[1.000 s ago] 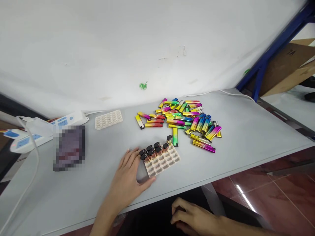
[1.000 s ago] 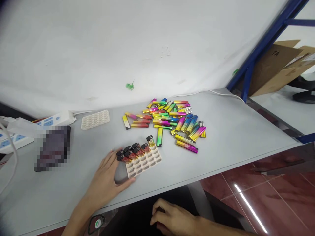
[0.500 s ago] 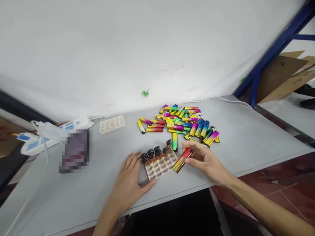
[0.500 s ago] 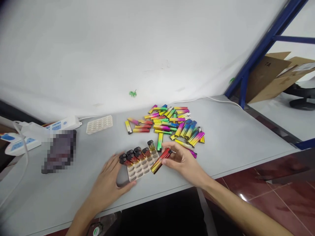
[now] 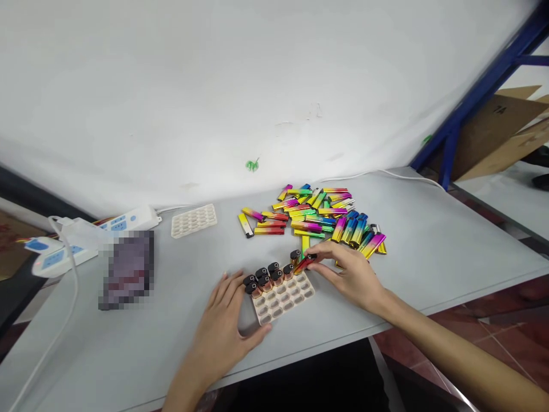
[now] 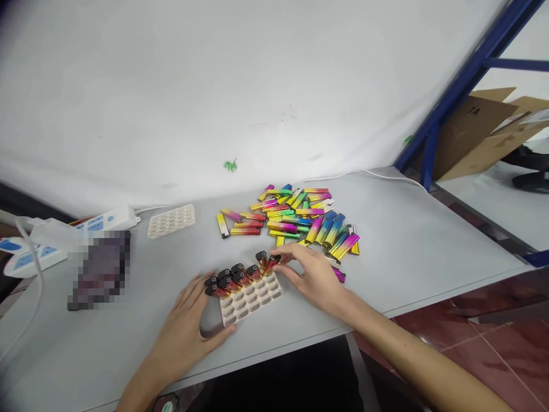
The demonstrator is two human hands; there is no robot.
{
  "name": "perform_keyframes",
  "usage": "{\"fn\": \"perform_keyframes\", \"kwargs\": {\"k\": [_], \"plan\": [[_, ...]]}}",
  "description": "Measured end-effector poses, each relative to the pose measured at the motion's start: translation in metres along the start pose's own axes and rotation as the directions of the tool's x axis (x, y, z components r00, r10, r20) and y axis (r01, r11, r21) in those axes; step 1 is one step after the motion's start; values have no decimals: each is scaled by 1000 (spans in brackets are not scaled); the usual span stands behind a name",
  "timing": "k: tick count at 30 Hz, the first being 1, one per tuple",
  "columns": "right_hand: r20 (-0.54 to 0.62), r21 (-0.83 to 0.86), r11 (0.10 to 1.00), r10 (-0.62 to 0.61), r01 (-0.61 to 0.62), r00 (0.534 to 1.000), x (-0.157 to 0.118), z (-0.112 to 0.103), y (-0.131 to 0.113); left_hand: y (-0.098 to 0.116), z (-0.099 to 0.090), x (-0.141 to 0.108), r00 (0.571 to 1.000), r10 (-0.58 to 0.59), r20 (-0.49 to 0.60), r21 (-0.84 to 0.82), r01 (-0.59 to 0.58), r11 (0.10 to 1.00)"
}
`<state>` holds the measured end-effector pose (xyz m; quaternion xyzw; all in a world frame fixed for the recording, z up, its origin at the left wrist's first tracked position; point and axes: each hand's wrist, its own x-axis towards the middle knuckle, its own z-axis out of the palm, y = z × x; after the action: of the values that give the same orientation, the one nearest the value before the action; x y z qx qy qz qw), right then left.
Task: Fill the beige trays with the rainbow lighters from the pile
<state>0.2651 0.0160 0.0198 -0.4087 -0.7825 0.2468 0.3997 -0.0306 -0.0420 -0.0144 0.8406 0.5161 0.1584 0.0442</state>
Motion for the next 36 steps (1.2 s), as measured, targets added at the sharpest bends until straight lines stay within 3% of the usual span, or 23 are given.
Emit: {"fn": "perform_keyframes", "kwargs": {"k": [6, 9, 12, 16, 20, 22, 25, 28, 30, 32, 34, 36], "plan": [[137, -165, 962, -196, 217, 971, 3, 2, -4, 0, 0, 1, 1000, -2, 6, 12, 2, 1000], [139, -236, 945, -197, 225, 971, 7, -2, -3, 0, 0, 0, 1000, -1, 8, 19, 1, 1000], [128, -451, 867, -174, 214, 976, 14, -9, 6, -1, 0, -1, 1000, -2, 6, 10, 2, 1000], [369, -592, 733, -122, 334, 921, 27, -13, 24, -2, 2, -2, 1000, -12, -3, 5, 12, 1000], [427, -542, 725, -198, 425, 882, 34, -8, 39, -3, 4, -3, 1000, -21, -3, 28, 21, 999], [361, -495, 789, -193, 363, 912, 34, -8, 43, -3, 5, -3, 1000, -15, -2, 41, 15, 999], [149, -342, 938, -3, 54, 989, 35, -8, 39, -3, 4, -3, 1000, -8, -2, 50, 8, 999], [-4, 8, 968, 249, -249, 968, 41, -7, 26, -2, 3, -3, 1000, 1, -11, 38, -1, 999], [6, 305, 885, 367, -352, 930, 47, -4, 16, -1, 2, -2, 1000, 3, -18, 18, -3, 1000], [82, 549, 729, 439, -409, 895, 55, 1, 9, -1, 0, -1, 1000, 4, -22, 2, -4, 1000], [170, 684, 580, 463, -442, 870, 61, 6, 7, 0, -1, 0, 1000, 7, -20, -3, -7, 1000], [225, 740, 488, 468, -462, 855, 64, 11, 7, 0, -2, 0, 1000, 12, -11, 4, -12, 1000]]}}
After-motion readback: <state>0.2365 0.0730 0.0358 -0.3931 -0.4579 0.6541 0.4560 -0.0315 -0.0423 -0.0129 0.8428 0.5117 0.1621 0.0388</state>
